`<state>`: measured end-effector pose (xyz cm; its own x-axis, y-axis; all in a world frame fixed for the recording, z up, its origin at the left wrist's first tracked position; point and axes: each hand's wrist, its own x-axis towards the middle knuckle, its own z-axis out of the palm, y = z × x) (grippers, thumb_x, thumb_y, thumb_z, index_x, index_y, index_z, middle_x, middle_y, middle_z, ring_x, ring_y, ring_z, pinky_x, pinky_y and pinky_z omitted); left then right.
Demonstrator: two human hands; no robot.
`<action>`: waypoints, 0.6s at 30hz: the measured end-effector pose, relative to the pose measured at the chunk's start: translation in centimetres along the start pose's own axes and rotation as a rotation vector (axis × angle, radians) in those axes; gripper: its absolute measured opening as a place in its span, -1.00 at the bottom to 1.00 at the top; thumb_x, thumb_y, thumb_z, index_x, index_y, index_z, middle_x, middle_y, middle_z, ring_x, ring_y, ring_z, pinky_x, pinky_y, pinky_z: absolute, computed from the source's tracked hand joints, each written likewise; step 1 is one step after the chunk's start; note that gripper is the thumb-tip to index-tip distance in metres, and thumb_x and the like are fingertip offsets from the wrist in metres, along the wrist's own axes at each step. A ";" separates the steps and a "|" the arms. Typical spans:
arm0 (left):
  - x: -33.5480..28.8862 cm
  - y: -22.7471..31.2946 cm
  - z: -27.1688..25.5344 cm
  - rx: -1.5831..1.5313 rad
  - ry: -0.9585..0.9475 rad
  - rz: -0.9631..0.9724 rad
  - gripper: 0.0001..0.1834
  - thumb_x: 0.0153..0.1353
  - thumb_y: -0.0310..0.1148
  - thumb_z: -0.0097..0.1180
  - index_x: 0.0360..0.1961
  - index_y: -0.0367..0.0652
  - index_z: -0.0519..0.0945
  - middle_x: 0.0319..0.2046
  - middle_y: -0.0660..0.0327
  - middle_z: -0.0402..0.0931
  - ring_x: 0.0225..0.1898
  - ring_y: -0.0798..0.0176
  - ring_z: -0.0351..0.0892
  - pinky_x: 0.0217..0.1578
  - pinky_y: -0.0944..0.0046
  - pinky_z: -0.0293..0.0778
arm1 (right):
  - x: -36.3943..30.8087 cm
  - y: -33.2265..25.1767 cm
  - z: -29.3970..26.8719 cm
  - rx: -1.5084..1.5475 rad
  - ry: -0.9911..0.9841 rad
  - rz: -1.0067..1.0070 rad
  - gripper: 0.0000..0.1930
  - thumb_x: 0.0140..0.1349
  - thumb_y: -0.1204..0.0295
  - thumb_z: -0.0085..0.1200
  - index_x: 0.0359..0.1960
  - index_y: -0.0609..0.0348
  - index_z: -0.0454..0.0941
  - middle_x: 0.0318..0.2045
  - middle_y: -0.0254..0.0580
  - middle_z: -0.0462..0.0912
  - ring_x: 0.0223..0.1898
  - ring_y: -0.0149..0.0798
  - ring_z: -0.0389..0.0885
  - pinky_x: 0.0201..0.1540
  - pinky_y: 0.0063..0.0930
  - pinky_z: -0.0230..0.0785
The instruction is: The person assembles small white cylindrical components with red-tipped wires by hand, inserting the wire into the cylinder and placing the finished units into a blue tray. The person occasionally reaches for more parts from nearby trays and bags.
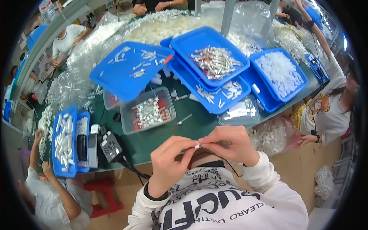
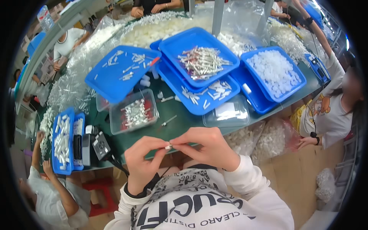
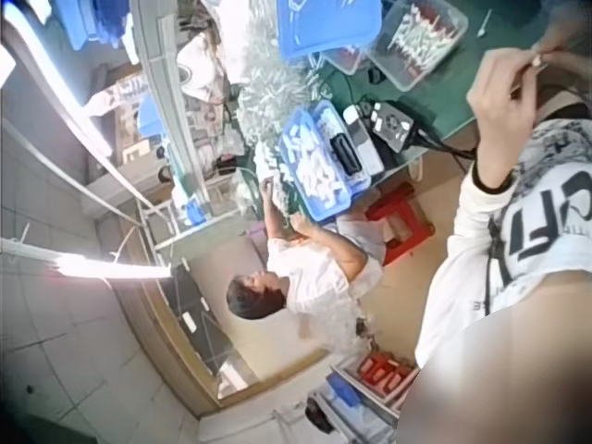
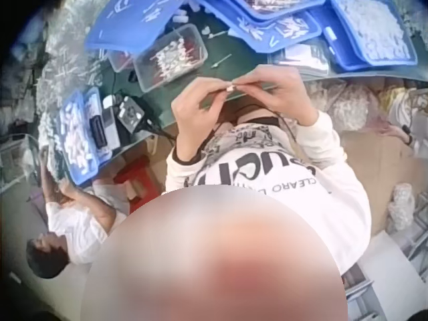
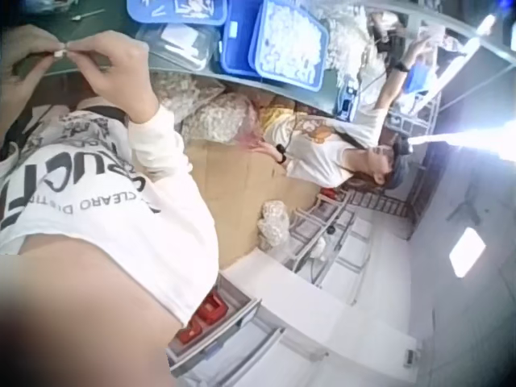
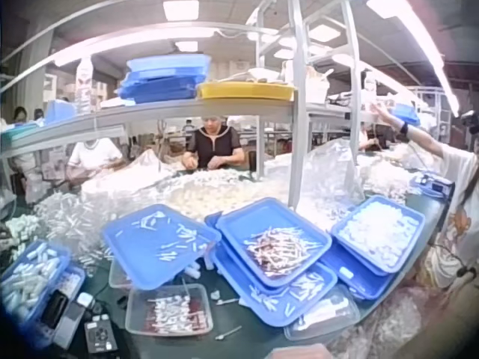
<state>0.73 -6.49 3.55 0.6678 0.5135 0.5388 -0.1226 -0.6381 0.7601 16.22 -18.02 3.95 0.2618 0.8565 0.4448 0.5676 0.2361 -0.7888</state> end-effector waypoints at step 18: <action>-6.9 0.0 -1.7 0.217 -0.867 -0.380 -0.89 -0.08 -0.56 0.25 -0.45 -0.29 0.59 -0.51 0.09 0.58 -0.45 0.11 0.60 -0.39 0.31 0.47 | -14.0 1.2 9.8 -0.012 -0.125 0.171 -0.84 0.20 0.31 0.08 -0.36 0.13 0.52 -0.58 -0.18 0.57 -0.49 -0.11 0.59 -0.46 -0.30 0.40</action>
<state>-5.10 -9.06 0.48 0.9548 0.1612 -0.2496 0.2928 -0.6534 0.6981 5.58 -25.24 -7.45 0.2568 0.9340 0.2485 0.5330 0.0776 -0.8425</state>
